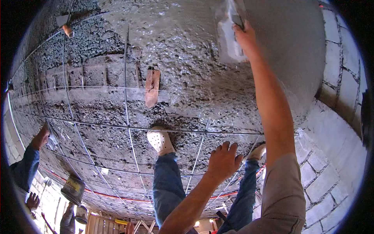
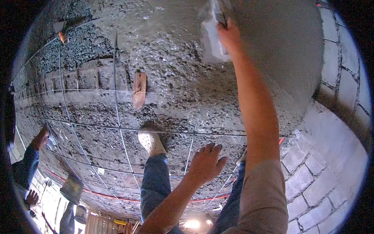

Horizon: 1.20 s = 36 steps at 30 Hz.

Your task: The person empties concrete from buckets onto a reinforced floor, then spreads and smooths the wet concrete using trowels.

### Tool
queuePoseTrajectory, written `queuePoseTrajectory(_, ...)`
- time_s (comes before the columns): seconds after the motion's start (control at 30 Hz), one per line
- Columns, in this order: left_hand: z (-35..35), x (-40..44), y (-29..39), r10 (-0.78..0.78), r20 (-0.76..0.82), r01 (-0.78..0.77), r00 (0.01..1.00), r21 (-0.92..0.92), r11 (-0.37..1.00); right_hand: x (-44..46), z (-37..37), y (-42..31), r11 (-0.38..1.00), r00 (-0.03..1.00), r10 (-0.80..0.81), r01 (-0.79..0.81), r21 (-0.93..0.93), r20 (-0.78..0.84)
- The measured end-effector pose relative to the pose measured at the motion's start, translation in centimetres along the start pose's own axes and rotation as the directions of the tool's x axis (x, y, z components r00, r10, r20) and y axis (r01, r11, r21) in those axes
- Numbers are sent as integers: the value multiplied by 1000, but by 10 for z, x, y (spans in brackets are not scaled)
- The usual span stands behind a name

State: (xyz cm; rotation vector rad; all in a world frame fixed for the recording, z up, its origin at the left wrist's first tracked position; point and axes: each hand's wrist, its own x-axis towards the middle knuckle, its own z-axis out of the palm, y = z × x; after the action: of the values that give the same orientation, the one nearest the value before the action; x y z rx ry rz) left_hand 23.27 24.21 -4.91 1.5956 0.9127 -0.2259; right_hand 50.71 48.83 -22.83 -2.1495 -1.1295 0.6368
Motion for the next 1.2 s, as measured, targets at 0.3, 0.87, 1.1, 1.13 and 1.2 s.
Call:
queuePoseTrajectory(0.3, -22, -2, -4, -35, -27, 33, 999, -67, 997, 5, 53, -64, 959, 963, -211, 237, -155, 168)
queuePoseTrajectory(0.87, -5, 1, -2, -49, -7, 49, 999, -23, 999, -41, 45, -66, 890, 790, -308, 436, -132, 531)
queuePoseTrajectory(1.1, -1, 6, 0, -68, 60, 69, 996, -25, 997, -111, 30, -69, 898, 594, -339, 434, 64, 730)
queuePoseTrajectory(1.13, 0, 6, 1, -54, 73, 56, 996, -17, 998, -122, 27, -70, 925, 551, -286, 373, 76, 784)
queuePoseTrajectory(1.2, 4, 5, 0, -57, 36, 57, 998, 24, 998, -143, 20, -60, 827, 556, -501, 532, 180, 663)
